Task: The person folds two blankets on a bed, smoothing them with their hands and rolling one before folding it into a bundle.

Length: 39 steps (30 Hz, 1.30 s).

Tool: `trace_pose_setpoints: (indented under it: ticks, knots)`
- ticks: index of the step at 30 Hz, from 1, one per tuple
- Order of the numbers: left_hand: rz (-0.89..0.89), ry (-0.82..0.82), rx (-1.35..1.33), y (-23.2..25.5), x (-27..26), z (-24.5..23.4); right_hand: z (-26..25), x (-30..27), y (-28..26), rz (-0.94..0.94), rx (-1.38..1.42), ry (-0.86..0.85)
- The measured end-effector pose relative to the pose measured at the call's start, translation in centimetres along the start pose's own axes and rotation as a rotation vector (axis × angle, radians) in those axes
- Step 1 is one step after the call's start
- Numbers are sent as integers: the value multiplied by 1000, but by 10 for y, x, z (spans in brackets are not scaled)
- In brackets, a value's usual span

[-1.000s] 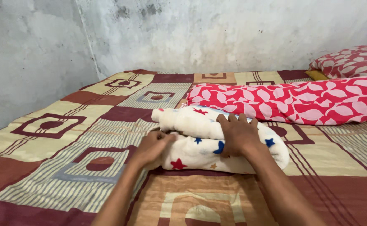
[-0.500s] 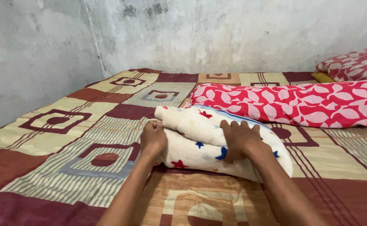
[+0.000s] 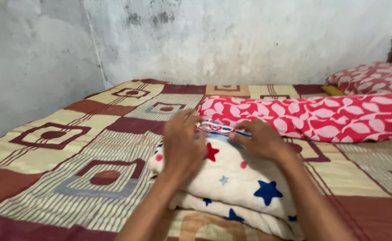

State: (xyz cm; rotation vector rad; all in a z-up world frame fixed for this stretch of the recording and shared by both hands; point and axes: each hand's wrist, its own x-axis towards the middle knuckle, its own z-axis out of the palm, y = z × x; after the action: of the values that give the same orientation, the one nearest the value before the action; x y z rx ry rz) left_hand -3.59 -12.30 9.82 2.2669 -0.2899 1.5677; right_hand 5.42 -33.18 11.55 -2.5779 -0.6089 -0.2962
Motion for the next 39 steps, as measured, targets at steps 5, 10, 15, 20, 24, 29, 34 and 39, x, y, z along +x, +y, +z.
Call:
trace_pose_setpoints:
  ticks: [5,10,15,20,24,29,34,39]
  knots:
    - [168,-126,12,13,14,79,69,2,14,-94,-188,-37]
    - [-148,-822,272,-7,3,114,81,6,19,-129,-360,-155]
    - [-354,-867,280,-40,-14,103,79,2,-4,-93,-385,-194]
    - [-548,-892,156,-88,-24,80,49,-8,-1,107,-313,-111]
    - [-697,-935,64,-111,-29,56,35,-8,11,320,-171,-105]
    - [-772,-781,401,-74,9,20,32,3,33,367,-59,-51]
    - [-141,-370,283,-7,26,64,34,9,37,301,-104,102]
    - [-32,-502,208,14,-16,118,70,9,44,145,-317,-19]
